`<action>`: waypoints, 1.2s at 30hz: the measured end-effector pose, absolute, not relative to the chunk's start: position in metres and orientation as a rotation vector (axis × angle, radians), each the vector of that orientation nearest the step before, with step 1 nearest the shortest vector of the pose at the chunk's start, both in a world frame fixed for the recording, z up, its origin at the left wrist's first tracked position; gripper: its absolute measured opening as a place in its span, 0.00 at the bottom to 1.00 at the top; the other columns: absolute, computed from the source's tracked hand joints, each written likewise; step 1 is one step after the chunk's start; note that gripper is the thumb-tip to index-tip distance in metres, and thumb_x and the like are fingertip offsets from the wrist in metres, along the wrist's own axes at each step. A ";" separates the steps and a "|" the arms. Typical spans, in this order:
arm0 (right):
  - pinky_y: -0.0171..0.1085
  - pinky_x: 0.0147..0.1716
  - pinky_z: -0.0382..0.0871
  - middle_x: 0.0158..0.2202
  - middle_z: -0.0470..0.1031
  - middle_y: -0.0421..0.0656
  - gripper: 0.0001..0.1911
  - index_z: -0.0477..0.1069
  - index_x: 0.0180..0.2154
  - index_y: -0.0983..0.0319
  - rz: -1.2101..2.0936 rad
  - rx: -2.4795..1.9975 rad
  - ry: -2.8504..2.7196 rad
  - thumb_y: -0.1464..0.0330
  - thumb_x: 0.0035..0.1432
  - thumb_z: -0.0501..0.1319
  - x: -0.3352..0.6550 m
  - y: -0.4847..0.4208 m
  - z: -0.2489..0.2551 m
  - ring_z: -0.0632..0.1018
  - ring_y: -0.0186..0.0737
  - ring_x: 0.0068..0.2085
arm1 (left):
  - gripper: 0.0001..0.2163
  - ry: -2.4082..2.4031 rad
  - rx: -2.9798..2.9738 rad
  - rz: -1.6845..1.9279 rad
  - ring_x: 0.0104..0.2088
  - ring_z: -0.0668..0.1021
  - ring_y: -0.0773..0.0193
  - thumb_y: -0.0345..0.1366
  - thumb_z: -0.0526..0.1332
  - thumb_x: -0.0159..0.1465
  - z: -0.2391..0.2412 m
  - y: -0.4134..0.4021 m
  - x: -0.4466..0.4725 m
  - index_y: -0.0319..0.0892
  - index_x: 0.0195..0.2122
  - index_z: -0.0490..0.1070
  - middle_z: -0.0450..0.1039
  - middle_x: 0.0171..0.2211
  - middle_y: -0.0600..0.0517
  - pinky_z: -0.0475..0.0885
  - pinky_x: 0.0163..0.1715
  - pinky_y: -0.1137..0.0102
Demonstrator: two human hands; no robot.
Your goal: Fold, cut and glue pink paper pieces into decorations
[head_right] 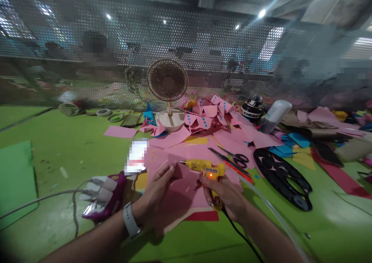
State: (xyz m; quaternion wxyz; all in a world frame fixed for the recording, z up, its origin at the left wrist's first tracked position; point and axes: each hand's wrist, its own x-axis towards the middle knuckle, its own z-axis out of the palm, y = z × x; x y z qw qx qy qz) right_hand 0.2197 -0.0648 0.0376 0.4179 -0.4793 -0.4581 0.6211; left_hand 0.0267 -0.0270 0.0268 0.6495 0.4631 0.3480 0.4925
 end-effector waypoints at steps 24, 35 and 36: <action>0.32 0.19 0.67 0.22 0.72 0.39 0.14 0.74 0.31 0.61 1.229 -1.484 -1.432 0.58 0.46 0.67 0.219 -0.074 0.058 0.70 0.33 0.21 | 0.11 0.770 1.069 1.110 0.34 0.69 0.65 0.45 0.59 0.62 0.011 -0.021 0.023 0.41 0.32 0.70 0.66 0.30 0.53 0.66 0.38 0.69; 0.30 0.12 0.57 0.15 0.67 0.38 0.18 0.77 0.36 0.62 1.197 -1.593 -1.484 0.54 0.52 0.60 0.226 -0.064 0.042 0.63 0.30 0.15 | 0.14 0.873 0.993 1.090 0.39 0.71 0.62 0.48 0.63 0.58 0.009 -0.025 0.023 0.42 0.36 0.71 0.66 0.41 0.50 0.67 0.43 0.67; 0.30 0.13 0.59 0.16 0.68 0.39 0.18 0.77 0.36 0.61 1.188 -1.587 -1.495 0.55 0.52 0.60 0.226 -0.064 0.043 0.65 0.30 0.16 | 0.13 0.854 0.977 1.093 0.38 0.71 0.63 0.47 0.62 0.59 0.007 -0.024 0.023 0.43 0.36 0.71 0.66 0.39 0.52 0.67 0.43 0.67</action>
